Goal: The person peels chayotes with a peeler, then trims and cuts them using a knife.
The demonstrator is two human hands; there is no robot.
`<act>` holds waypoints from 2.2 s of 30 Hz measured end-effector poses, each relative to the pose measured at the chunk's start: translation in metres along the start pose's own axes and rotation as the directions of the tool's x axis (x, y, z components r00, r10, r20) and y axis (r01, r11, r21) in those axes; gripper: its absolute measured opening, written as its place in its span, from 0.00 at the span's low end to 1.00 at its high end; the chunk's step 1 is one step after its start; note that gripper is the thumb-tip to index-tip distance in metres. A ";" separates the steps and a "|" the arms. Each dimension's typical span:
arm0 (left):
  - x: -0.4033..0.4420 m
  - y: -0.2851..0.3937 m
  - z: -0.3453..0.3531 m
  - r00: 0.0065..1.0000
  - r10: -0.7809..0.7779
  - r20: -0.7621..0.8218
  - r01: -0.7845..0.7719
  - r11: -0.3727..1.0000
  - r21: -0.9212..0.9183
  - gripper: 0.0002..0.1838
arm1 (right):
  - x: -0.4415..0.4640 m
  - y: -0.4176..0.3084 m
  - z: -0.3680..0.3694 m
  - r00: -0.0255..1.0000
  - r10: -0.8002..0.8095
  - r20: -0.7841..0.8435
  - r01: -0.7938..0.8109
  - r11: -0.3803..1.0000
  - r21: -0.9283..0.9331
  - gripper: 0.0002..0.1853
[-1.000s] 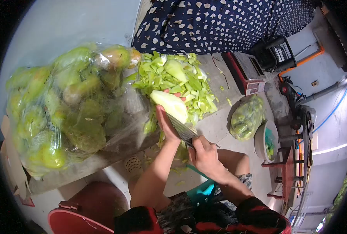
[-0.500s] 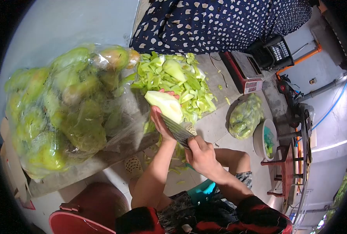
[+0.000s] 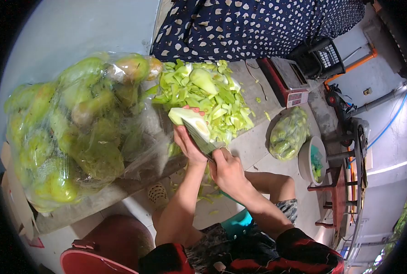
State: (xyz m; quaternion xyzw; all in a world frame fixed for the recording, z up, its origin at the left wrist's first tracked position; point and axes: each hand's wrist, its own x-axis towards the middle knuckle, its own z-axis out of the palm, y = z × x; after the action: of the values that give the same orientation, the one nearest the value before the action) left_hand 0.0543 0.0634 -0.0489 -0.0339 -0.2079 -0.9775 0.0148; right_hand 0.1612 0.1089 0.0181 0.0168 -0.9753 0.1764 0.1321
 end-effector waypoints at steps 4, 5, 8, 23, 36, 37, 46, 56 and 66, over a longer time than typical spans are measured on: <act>-0.001 0.004 -0.001 0.995 -0.091 0.049 0.095 0.993 -0.066 0.34 | 0.003 0.002 0.002 0.999 -0.034 -0.007 0.034 0.998 -0.054 0.12; -0.001 0.005 0.000 0.988 -0.137 0.068 0.144 0.983 -0.114 0.34 | 0.004 0.005 0.005 1.000 -0.016 0.022 0.017 0.999 -0.048 0.13; -0.002 0.007 0.005 0.995 -0.100 -0.006 0.100 0.995 0.016 0.34 | 0.008 0.005 0.006 0.999 0.024 0.042 -0.023 1.000 -0.021 0.14; 0.014 0.019 -0.004 0.993 -0.111 0.024 0.111 0.994 0.005 0.36 | 0.026 -0.008 0.013 0.998 -0.003 0.060 0.004 1.000 -0.011 0.11; 0.035 0.029 -0.014 0.994 -0.038 0.106 0.013 0.973 0.232 0.34 | 0.057 -0.007 -0.015 0.986 0.071 0.154 -0.104 0.970 0.219 0.07; 0.037 0.031 -0.014 0.992 -0.020 0.123 -0.011 0.968 0.249 0.34 | 0.061 -0.007 -0.018 0.984 0.054 0.172 -0.091 0.972 0.218 0.07; 0.038 0.046 -0.007 0.986 0.067 0.155 -0.128 0.897 0.422 0.29 | 0.079 -0.014 -0.017 0.989 0.005 0.149 -0.049 0.955 0.292 0.06; 0.047 0.039 -0.025 0.952 0.099 0.288 -0.255 0.777 0.576 0.30 | 0.100 0.018 -0.042 0.958 -0.047 0.283 -0.054 0.940 0.338 0.09; 0.047 0.069 -0.011 0.915 -0.390 0.098 0.400 0.908 -0.123 0.36 | 0.061 0.039 -0.058 0.902 0.264 0.342 -0.431 0.583 0.689 0.14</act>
State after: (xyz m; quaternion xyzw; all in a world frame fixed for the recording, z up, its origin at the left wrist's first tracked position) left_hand 0.0093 -0.0044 -0.0272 -0.0271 -0.1415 -0.9705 -0.1933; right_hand 0.1142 0.1663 0.0729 -0.1046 -0.8058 0.5823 -0.0240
